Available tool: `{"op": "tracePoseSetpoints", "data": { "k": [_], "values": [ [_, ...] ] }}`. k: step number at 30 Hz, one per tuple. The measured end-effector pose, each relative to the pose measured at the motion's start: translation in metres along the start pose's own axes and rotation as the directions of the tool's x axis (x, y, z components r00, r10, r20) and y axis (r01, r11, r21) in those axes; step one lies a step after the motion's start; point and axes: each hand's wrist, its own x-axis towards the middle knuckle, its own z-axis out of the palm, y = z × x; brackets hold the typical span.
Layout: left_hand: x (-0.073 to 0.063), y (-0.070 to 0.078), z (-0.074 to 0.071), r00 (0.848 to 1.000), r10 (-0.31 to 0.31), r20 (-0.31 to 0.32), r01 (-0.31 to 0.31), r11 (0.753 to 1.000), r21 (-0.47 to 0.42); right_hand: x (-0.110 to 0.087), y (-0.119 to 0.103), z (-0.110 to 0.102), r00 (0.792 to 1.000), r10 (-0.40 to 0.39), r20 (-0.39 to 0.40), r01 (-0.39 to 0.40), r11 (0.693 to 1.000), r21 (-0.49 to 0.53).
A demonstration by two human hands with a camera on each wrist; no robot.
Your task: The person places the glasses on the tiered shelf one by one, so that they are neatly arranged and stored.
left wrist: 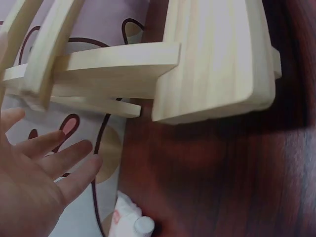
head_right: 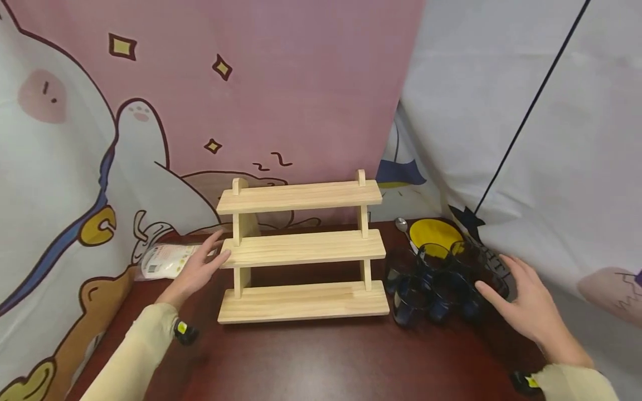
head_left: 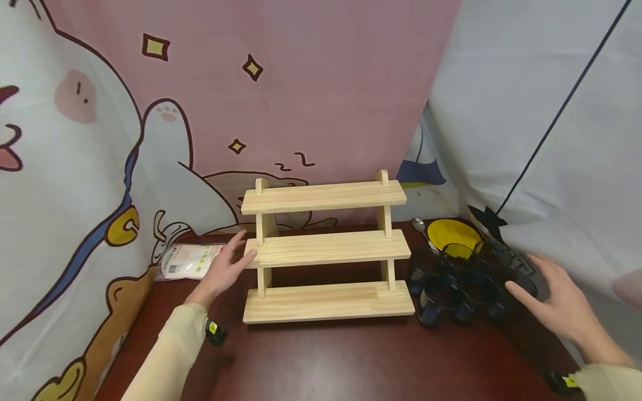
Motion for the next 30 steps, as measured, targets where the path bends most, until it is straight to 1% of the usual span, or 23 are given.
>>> {"op": "tracePoseSetpoints", "data": {
  "k": [5,10,14,16,18,20,23,26,30],
  "values": [
    [0.003,-0.006,0.004,0.999,-0.043,0.007,0.043,0.999,-0.017,0.000,0.007,0.013,0.996,0.049,0.075,-0.052,0.998,0.040],
    [0.005,-0.008,0.011,0.999,-0.050,0.013,0.050,0.998,-0.049,-0.001,0.015,0.024,0.987,0.097,0.127,-0.107,0.992,0.072],
    [0.007,-0.006,0.019,0.998,-0.057,0.018,0.058,0.992,-0.110,-0.007,0.023,0.026,0.975,0.158,0.155,-0.175,0.979,0.102],
    [0.009,-0.006,0.023,0.999,-0.053,0.012,0.054,0.988,-0.145,-0.009,0.028,0.027,0.975,0.167,0.145,-0.185,0.974,0.127],
    [0.010,-0.007,0.025,0.999,-0.043,0.003,0.042,0.982,-0.182,-0.011,0.031,0.029,0.980,0.154,0.125,-0.175,0.968,0.180],
    [0.012,-0.008,0.028,1.000,-0.031,-0.006,0.028,0.975,-0.222,-0.013,0.034,0.031,0.985,0.142,0.100,-0.160,0.964,0.212],
    [0.012,-0.010,0.030,1.000,-0.020,-0.011,0.016,0.963,-0.268,-0.015,0.037,0.035,0.986,0.141,0.091,-0.161,0.952,0.262],
    [0.013,-0.012,0.032,1.000,-0.018,-0.020,0.012,0.955,-0.295,-0.017,0.037,0.040,0.983,0.164,0.082,-0.181,0.944,0.276],
    [0.012,-0.013,0.033,0.999,-0.015,-0.042,0.001,0.945,-0.328,-0.016,0.037,0.047,0.983,0.180,0.036,-0.182,0.937,0.299]
  ]
}}
